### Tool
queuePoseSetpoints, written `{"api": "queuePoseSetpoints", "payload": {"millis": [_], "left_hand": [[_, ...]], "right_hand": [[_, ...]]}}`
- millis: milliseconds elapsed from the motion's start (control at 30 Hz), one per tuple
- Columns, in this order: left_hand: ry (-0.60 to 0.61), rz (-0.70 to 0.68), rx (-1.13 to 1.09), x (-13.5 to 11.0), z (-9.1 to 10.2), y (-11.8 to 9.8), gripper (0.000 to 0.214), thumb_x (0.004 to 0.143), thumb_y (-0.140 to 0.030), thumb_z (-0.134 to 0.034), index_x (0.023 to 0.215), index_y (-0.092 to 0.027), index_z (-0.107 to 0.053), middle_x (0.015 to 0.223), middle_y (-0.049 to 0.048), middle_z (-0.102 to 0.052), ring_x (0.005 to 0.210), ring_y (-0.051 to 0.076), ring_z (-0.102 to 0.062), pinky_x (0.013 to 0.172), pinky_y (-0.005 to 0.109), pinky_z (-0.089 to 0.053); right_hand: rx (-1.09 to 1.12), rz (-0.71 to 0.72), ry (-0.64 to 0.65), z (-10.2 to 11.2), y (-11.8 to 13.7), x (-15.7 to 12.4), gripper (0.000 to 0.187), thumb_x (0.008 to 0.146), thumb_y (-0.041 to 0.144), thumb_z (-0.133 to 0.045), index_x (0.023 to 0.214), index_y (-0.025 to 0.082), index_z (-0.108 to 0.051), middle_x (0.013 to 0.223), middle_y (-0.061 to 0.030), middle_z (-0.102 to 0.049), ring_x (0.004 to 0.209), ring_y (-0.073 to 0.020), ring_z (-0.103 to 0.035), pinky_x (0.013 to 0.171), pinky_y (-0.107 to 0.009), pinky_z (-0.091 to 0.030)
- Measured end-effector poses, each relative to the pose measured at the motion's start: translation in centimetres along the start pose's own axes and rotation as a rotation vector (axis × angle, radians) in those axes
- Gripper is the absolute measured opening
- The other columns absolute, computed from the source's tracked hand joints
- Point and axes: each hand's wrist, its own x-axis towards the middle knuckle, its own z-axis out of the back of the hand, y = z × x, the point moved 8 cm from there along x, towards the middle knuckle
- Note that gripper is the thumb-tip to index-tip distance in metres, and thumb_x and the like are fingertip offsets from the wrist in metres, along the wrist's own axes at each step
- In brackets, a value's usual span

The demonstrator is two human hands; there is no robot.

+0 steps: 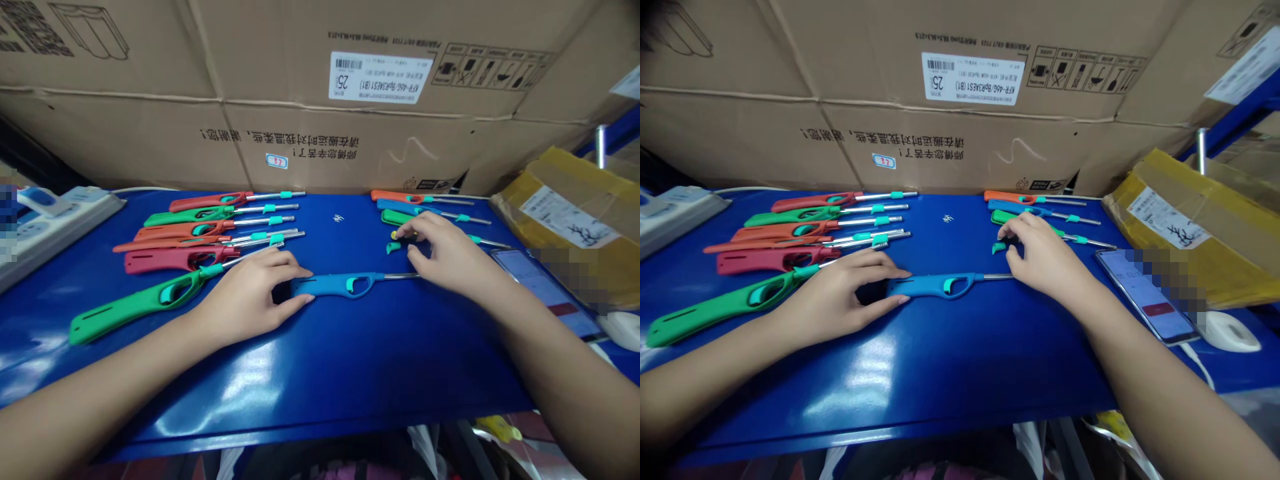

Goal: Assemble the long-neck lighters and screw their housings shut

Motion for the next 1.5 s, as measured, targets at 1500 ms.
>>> {"api": "queuePoseSetpoints", "payload": {"millis": [1500], "left_hand": [[0.024, 0.478, -0.801, -0.4, -0.2, 3.1, 0.049, 0.095, -0.061, -0.054, 0.096, -0.015, -0.072, 0.050, -0.0045, -0.044, 0.043, 0.008, -0.037, 0.041, 0.020, -0.028]], "right_hand": [[0.921, -0.299, -0.514, 3.0, -2.9, -0.1, 0.022, 0.090, 0.042, -0.057, 0.079, 0.023, -0.059, 0.067, 0.0014, -0.048, 0.062, -0.0145, -0.045, 0.056, -0.028, -0.035]]}}
